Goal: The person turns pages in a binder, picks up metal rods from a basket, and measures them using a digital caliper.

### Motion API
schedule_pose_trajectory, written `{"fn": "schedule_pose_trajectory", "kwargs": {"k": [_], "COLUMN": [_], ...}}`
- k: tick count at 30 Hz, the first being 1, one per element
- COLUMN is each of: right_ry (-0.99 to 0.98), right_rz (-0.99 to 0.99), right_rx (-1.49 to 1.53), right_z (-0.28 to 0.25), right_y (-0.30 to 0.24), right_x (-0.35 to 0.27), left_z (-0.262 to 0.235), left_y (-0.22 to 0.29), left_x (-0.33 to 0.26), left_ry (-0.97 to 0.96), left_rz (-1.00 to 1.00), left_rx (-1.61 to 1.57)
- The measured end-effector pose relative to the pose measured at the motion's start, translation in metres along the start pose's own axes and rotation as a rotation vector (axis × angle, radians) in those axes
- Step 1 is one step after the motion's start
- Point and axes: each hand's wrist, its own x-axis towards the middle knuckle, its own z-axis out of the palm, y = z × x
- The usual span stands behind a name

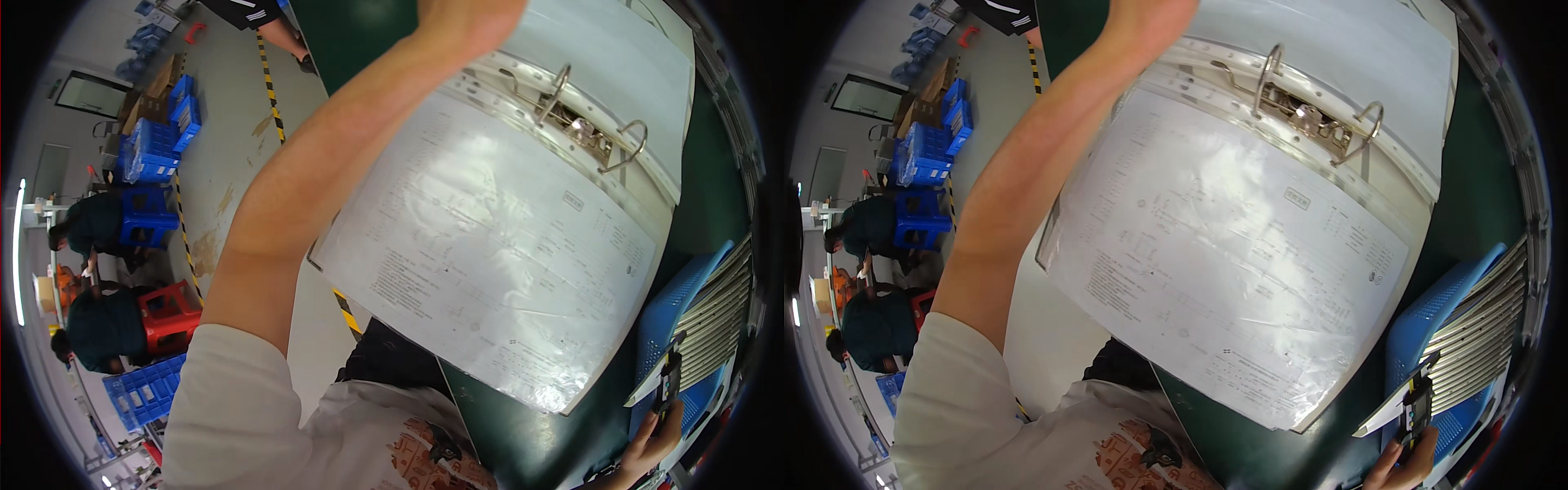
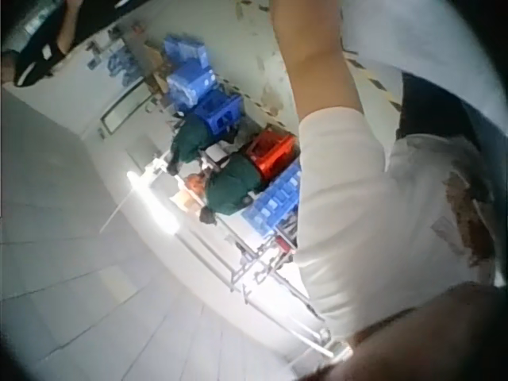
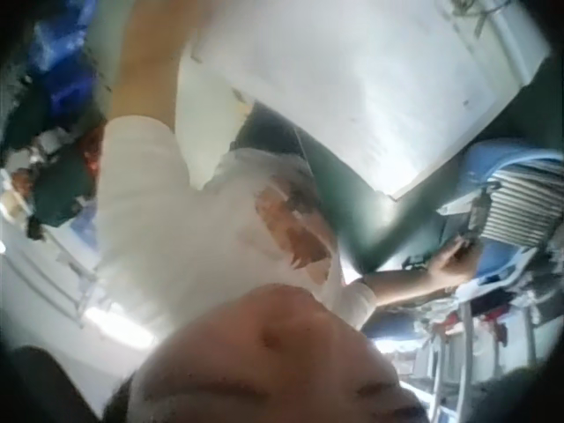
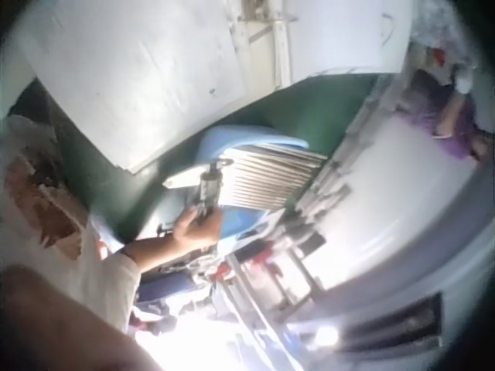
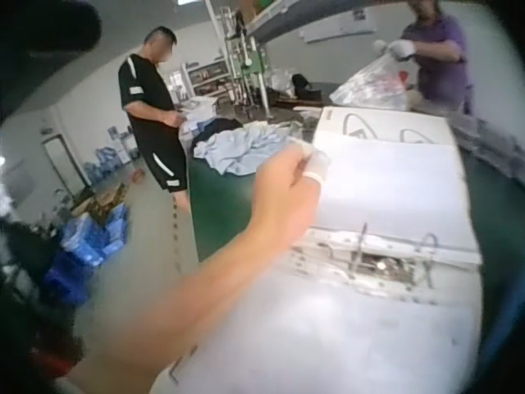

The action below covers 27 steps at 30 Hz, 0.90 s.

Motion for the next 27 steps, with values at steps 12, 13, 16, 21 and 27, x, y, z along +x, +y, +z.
{"fn": "schedule_pose_trajectory", "kwargs": {"k": [12, 13, 16, 21, 27], "right_ry": [0.082, 0.078, 0.053, -0.004, 0.002], "right_rz": [-0.166, -0.166, -0.080, -0.011, 0.056], "right_rx": [-0.188, -0.193, -0.120, -0.032, -0.039], "right_z": [-0.003, -0.002, -0.005, -0.006, -0.004], "right_y": [0.035, 0.033, 0.026, 0.008, -0.025], "right_x": [-0.008, -0.008, -0.008, -0.002, 0.009], "left_z": [-0.073, -0.071, -0.066, -0.064, -0.071], "left_y": [-0.098, -0.096, -0.099, -0.099, -0.096], "left_x": [0.001, 0.002, 0.000, 0.002, 0.004], "left_ry": [-0.041, -0.073, -0.102, -0.156, -0.164], "left_rz": [-0.027, -0.078, -0.114, -0.107, -0.175], "left_rx": [0.892, 0.948, 1.007, 1.094, 1.178]}}
